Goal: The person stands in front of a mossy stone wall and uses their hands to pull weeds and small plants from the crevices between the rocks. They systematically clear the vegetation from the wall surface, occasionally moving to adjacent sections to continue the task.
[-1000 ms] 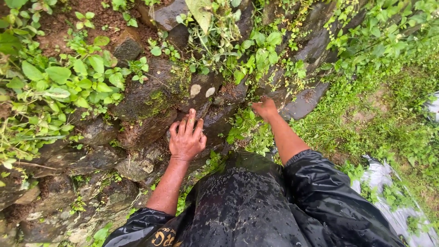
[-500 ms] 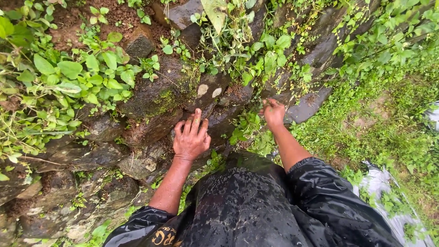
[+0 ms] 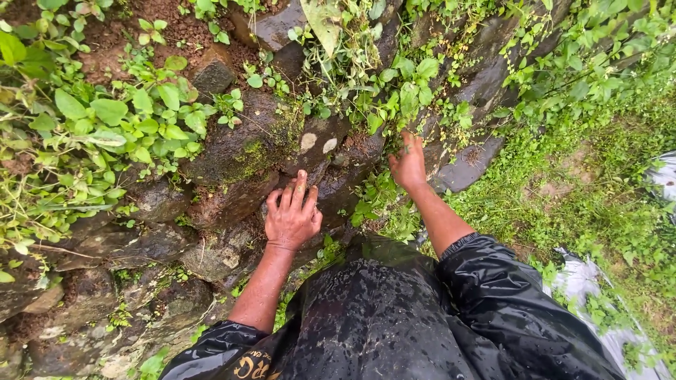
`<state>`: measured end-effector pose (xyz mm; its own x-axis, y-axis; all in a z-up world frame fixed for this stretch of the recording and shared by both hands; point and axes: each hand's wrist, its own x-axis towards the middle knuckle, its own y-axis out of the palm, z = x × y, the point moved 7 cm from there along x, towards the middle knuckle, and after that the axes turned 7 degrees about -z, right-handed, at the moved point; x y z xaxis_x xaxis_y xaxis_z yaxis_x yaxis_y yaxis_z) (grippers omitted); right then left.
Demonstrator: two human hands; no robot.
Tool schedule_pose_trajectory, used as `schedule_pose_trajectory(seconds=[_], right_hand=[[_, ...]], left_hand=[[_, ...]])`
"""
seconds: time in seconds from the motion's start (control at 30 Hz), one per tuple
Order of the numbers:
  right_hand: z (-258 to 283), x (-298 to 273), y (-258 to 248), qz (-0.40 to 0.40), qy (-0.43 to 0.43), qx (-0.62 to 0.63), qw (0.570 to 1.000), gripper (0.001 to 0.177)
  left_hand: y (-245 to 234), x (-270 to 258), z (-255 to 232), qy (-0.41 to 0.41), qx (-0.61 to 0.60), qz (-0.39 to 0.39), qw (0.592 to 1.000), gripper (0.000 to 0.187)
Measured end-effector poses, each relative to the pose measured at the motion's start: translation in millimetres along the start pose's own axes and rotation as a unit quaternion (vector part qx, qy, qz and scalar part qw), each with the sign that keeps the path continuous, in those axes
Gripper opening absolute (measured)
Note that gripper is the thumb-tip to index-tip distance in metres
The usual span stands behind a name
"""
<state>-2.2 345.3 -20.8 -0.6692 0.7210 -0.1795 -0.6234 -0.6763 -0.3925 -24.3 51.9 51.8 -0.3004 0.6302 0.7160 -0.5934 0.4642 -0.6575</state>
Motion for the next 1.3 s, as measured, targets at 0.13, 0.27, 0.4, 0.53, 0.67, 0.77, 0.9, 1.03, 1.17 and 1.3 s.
schedule_pose_trajectory(seconds=[0.13, 0.27, 0.4, 0.53, 0.67, 0.77, 0.9, 1.03, 1.17, 1.3], right_hand=[[-19.2, 2.5, 21.3, -0.009, -0.027, -0.125, 0.992, 0.046], [-73.8, 33.9, 39.1, -0.083, -0.234, -0.187, 0.950, 0.023], [-95.0, 33.0, 20.6, -0.097, -0.218, -0.229, 0.944, 0.011], [-119.0, 6.7, -34.3, -0.066, 0.020, 0.004, 0.998, 0.008], [-178.6, -10.5, -111.1, -0.167, 0.084, 0.021, 0.982, 0.013], [-289.4, -5.3, -167.6, -0.138, 0.115, -0.202, 0.963, 0.036], [-342.6, 19.2, -193.1, -0.063, 0.167, -0.514, 0.839, 0.077], [-197.5, 23.2, -150.6, -0.130, 0.033, -0.337, 0.932, 0.031], [-131.5, 61.8, -93.0, -0.136, -0.174, -0.249, 0.943, 0.028], [-45.8, 63.0, -51.0, -0.035, -0.170, -0.143, 0.974, 0.051]], left_hand=[[-0.9, -0.3, -0.2, -0.003, 0.001, 0.001, 1.000, 0.042], [0.4, -0.9, -0.7, -0.005, 0.000, 0.002, 1.000, 0.041], [-0.1, -1.5, -0.3, -0.001, 0.004, 0.000, 1.000, 0.041], [-1.1, -1.0, -1.4, -0.002, -0.006, -0.006, 1.000, 0.040], [-3.4, 1.7, -1.2, 0.002, -0.005, -0.017, 1.000, 0.040], [-3.0, 2.4, -3.0, 0.006, -0.005, -0.023, 1.000, 0.040], [-5.3, 1.9, -5.9, 0.009, -0.004, -0.033, 0.999, 0.040], [0.8, -1.0, -4.7, 0.005, 0.010, 0.000, 1.000, 0.038], [-0.2, -1.0, -6.3, 0.000, 0.004, -0.007, 1.000, 0.041], [0.8, -0.5, -7.3, -0.006, 0.002, -0.005, 1.000, 0.041]])
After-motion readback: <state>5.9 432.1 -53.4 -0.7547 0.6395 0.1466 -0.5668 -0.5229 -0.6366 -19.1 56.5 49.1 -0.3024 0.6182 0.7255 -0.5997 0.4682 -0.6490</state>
